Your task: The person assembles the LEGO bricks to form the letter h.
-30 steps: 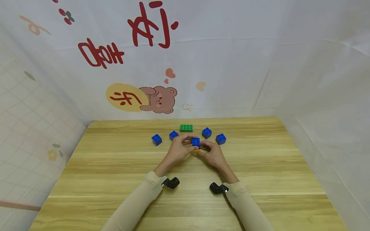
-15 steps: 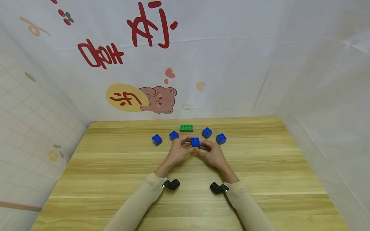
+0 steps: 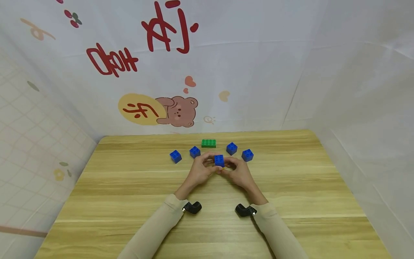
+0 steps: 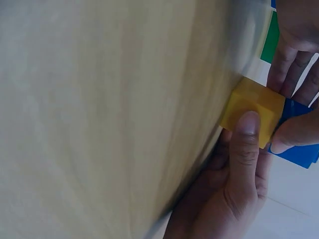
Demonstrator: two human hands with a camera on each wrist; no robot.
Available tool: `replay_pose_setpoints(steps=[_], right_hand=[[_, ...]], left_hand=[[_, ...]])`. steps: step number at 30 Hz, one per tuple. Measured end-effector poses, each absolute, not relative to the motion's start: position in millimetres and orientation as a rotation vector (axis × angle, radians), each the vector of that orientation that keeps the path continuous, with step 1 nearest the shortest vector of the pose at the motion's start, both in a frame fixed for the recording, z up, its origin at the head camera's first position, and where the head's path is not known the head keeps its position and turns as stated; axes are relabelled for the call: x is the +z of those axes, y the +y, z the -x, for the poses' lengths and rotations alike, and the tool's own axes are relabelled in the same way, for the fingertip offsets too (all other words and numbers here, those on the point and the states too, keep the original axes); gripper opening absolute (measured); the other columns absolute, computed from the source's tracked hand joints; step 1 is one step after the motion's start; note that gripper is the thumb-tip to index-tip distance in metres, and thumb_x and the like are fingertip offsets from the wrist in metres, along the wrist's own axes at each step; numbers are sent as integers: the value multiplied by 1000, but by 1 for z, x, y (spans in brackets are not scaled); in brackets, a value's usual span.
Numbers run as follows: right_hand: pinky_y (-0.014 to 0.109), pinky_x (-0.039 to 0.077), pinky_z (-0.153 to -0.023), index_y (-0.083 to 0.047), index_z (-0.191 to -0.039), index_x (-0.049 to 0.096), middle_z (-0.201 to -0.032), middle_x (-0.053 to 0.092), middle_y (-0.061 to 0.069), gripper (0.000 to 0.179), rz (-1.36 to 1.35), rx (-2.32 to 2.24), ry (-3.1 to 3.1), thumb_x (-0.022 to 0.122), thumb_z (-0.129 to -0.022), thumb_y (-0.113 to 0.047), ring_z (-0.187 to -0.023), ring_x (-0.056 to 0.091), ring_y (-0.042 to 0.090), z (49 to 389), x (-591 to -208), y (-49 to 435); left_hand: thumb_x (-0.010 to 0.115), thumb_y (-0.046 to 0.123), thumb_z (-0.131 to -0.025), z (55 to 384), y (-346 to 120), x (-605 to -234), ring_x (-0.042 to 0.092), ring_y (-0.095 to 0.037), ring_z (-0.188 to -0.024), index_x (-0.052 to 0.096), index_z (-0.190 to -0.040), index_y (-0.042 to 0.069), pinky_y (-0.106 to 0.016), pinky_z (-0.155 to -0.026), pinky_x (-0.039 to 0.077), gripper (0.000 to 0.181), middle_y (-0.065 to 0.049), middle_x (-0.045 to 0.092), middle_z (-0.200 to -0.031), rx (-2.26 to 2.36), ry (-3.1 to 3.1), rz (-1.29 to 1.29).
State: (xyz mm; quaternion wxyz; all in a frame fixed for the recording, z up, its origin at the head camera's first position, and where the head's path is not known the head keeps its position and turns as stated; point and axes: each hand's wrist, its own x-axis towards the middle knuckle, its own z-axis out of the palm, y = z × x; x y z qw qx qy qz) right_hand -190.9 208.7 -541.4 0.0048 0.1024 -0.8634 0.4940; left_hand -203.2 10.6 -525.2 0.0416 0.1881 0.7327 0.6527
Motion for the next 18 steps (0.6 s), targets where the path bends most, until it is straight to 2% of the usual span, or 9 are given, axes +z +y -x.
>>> replay_pose_setpoints(steps=[8,11,15,18], right_hand=[[40,59,-97,-12,-122,73,-114,76,9,40,-318,1551,-2703,85,-86,-25,-108,71,26,190,-543,209],[42,59,-97,-12,-121,73,-115,76,9,40,-326,1568,-2695,85,-86,-26,-108,71,26,190,-542,209],[40,59,-96,-10,-122,72,-113,76,10,39,-321,1547,-2686,84,-87,-21,-107,71,25,190,-543,208],[44,59,-97,-6,-123,71,-113,76,13,40,-313,1549,-2675,84,-86,-15,-108,70,28,191,-544,207]], left_hand=[[82,-3,-83,203,11,-526,67,-32,-113,71,-122,8,-45,-102,58,42,-16,70,-119,2009,2264,-587],[83,-1,-82,203,11,-524,68,-29,-111,73,-120,9,-44,-101,59,41,-14,71,-114,1977,2305,-577],[85,1,-81,204,11,-521,70,-24,-108,74,-117,10,-39,-98,61,38,-10,72,-110,1937,2343,-586],[85,-1,-80,206,11,-519,70,-25,-107,74,-116,7,-40,-97,61,39,-11,72,-109,1930,2348,-594]])
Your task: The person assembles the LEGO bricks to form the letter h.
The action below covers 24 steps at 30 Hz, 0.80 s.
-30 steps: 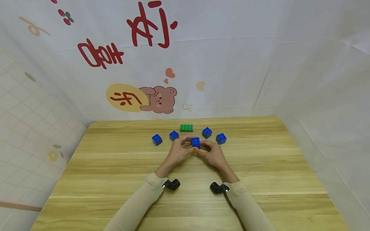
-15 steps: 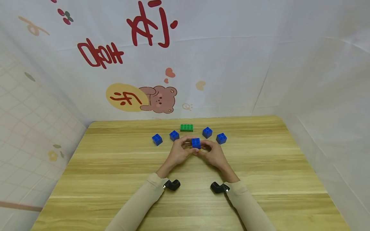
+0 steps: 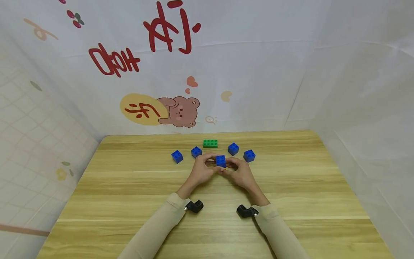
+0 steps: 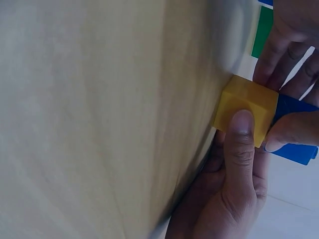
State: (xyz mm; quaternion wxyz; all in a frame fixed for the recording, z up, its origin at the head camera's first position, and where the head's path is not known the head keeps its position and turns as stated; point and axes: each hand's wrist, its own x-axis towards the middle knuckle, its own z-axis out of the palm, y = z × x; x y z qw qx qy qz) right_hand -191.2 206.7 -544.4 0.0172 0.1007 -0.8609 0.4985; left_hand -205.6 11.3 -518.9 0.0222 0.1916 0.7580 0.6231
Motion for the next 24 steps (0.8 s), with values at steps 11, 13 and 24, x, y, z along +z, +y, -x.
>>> replay_pose_setpoints(steps=[11,13,24], right_hand=[[43,59,-97,-9,-123,72,-116,76,10,41,-320,1574,-2669,85,-85,-19,-108,72,26,194,-540,212],[42,59,-96,-9,-123,73,-116,76,10,41,-334,1585,-2664,85,-85,-20,-108,72,26,194,-540,212],[38,59,-96,-8,-124,72,-117,76,10,43,-292,1556,-2722,85,-85,-19,-107,71,26,193,-539,211]], left_hand=[[84,1,-79,208,19,-512,70,-17,-98,76,-111,7,-39,-91,62,34,-5,71,-107,1794,2477,-586],[84,0,-79,208,19,-514,70,-17,-99,76,-110,8,-38,-91,62,33,-4,70,-106,1802,2482,-586],[83,3,-83,203,19,-524,67,-21,-95,75,-109,6,-34,-85,63,28,-6,66,-101,1813,2501,-616]])
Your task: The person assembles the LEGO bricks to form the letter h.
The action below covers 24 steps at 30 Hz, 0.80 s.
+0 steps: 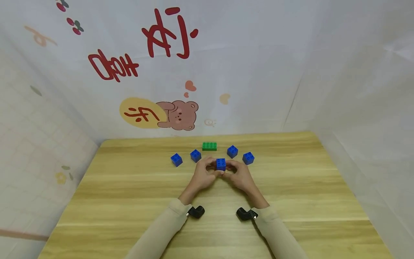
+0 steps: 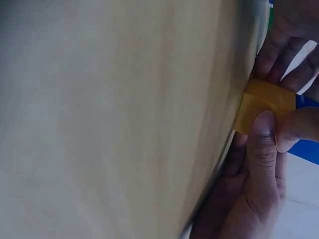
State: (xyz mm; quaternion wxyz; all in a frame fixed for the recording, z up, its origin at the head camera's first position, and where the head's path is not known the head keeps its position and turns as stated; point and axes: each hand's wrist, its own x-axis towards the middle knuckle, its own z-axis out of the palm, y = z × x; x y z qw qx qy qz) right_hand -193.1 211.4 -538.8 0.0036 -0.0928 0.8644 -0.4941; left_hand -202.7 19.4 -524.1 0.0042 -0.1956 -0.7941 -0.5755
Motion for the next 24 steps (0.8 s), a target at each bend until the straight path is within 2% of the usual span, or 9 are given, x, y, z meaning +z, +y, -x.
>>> replay_pose_setpoints(steps=[3,11,18,24], right_hand=[[38,60,-95,-7,-124,71,-117,76,11,42,310,-1542,2719,85,-85,-18,-107,72,26,192,-539,212],[43,59,-99,-8,-126,71,-120,75,11,42,351,-1577,2693,84,-87,-16,-111,71,28,193,-537,211],[37,58,-98,-8,-125,71,-116,76,9,42,337,-1504,2757,84,-85,-12,-108,70,24,189,-540,211],[46,57,-100,-7,-126,69,-118,75,11,47,347,-1503,2737,86,-84,-15,-109,70,28,186,-537,211]], left_hand=[[83,5,-85,201,18,-526,68,-17,-100,74,-116,5,-32,-91,63,32,-7,67,-106,-1839,-2488,628],[82,9,-88,199,14,-522,67,-21,-110,70,-122,7,-32,-99,60,37,-9,65,-116,-1883,-2540,594],[84,14,-86,190,12,-522,67,-25,-115,65,-131,9,-31,-102,58,49,-10,63,-120,-1875,-2571,564],[85,13,-85,183,1,-520,66,-29,-116,64,-135,7,-34,-103,57,54,-16,63,-124,-1872,-2572,536]])
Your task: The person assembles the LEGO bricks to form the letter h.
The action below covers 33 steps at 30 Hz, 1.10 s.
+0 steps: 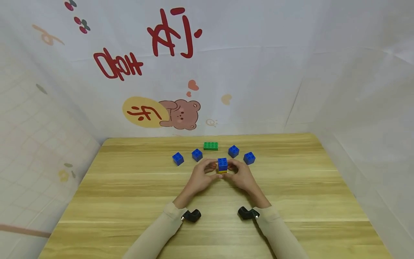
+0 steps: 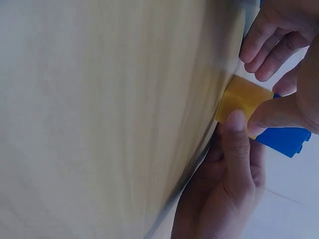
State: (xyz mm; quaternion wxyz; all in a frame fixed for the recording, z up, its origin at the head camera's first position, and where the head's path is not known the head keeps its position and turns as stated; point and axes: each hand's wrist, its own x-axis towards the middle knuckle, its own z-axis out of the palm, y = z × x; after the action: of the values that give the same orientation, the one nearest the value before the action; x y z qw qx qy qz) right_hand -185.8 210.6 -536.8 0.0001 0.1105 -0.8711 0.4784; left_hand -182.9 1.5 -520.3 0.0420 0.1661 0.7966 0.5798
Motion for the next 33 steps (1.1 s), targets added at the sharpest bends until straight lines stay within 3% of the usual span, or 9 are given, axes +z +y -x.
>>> replay_pose_setpoints(steps=[7,17,27,33], right_hand=[[50,58,-99,-4,-133,64,-126,71,16,57,-351,1479,-2775,87,-83,-17,-110,72,33,181,-529,213],[47,57,-102,-7,-136,61,-129,68,13,54,-382,1491,-2767,83,-87,-14,-114,69,32,177,-518,220],[52,55,-104,-4,-137,60,-132,66,17,51,-341,1477,-2707,79,-90,-11,-121,63,35,176,-507,225],[56,53,-104,-5,-137,61,-135,64,21,51,-283,1442,-2673,80,-90,-15,-123,61,40,176,-498,231]], left_hand=[[83,8,-86,180,-15,-519,66,-31,-115,64,-132,2,-38,-103,58,50,-20,65,-122,1774,2438,-470],[81,11,-89,177,-35,-517,67,-33,-110,64,-133,2,-39,-96,61,48,-20,67,-119,1762,2470,-413],[80,11,-90,176,-55,-509,67,-36,-110,63,-134,0,-36,-91,62,48,-23,67,-120,1842,2479,-368],[80,11,-90,176,-67,-500,66,-37,-111,64,-132,0,-42,-93,62,46,-25,67,-119,1897,2518,-377]])
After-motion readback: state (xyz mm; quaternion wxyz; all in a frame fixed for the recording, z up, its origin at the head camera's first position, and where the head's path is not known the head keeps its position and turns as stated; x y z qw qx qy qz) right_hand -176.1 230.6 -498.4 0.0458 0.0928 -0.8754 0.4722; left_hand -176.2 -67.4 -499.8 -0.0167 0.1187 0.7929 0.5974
